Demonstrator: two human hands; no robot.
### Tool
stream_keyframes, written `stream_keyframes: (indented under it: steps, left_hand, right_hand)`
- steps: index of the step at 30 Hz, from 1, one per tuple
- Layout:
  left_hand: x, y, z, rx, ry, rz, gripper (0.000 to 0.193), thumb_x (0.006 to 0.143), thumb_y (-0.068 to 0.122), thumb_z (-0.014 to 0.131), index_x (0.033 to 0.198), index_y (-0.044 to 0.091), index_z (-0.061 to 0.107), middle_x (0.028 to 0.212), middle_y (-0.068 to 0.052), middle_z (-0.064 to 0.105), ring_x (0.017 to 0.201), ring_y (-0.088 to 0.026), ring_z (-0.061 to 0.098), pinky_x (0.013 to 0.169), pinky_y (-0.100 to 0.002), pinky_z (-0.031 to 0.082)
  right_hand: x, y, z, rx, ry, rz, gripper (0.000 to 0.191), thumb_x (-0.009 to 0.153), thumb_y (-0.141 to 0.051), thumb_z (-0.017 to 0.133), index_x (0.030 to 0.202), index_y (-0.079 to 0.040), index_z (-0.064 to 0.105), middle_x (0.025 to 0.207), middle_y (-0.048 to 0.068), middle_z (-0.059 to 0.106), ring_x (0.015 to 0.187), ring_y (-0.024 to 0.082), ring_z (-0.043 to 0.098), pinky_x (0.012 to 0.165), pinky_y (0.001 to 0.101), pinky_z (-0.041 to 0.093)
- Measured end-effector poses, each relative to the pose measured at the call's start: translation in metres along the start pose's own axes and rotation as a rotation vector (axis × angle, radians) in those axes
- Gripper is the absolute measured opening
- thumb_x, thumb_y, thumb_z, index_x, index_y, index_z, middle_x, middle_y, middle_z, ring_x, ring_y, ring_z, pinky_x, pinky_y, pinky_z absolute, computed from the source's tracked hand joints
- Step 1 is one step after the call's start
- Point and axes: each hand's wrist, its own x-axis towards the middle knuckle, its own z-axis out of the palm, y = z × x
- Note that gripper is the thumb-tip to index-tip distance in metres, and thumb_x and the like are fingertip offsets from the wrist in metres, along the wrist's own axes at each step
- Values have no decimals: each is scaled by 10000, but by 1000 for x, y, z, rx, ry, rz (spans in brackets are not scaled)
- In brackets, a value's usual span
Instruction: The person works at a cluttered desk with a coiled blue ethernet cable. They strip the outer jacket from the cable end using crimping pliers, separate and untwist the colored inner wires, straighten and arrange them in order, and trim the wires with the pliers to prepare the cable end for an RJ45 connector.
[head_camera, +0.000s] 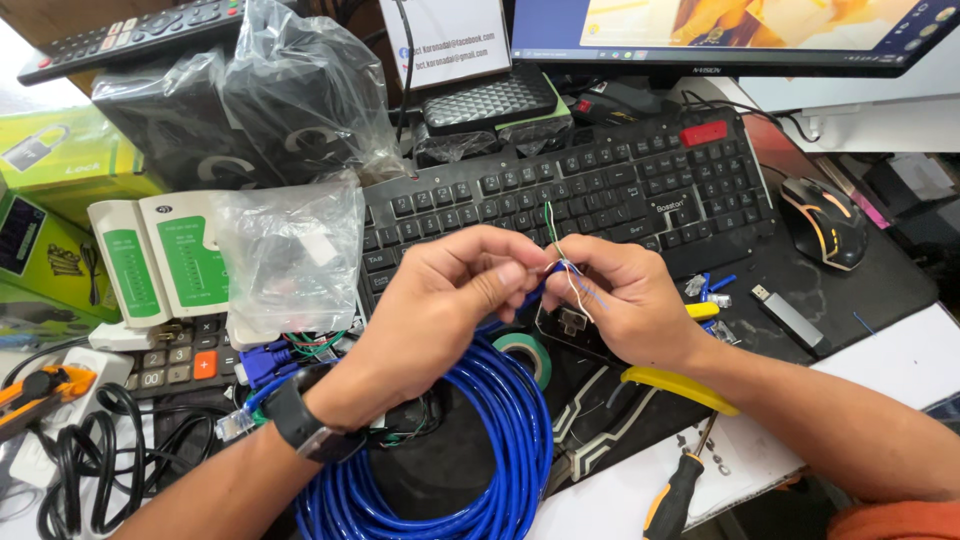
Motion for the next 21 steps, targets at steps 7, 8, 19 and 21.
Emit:
stream_keyframes:
  steps: [7,8,19,21]
  left_hand:
    - [0,-8,-3,114,-44,-27,179,964,17,661,1132,-8,719,994,-32,736,903,-67,662,819,-246,548]
    - [0,-9,-3,191,-91,-35,173,957,11,669,1119,-6,726,991,-28,738,920,-63,676,840,-246,564]
    - [-4,4,7,692,-105,407,191,916,45,749,1104,74,759,1015,-56,742,926,-170,715,821,-277,565]
    - [-6,9,9,889,-101,632,157,910,66,764,1066,68,748,1014,-79,725,920,-233,711,808,-316,544]
  right_hand:
    - [-2,1,2,-56,51,33,177,1010,-116,631,1130,-11,708,847,13,705,752,39,594,638,209,476]
    - [-3,1,0,-62,31,11,166,1022,-116,623,1121,-13,707,853,10,699,758,36,587,645,207,473]
    - [0,5,-1,-130,50,-48,171,1018,-105,614,1120,4,698,933,23,724,861,46,637,742,218,532]
    - [-1,4,-1,-145,32,-52,162,1030,-98,604,1111,4,700,930,25,726,855,42,633,736,219,531]
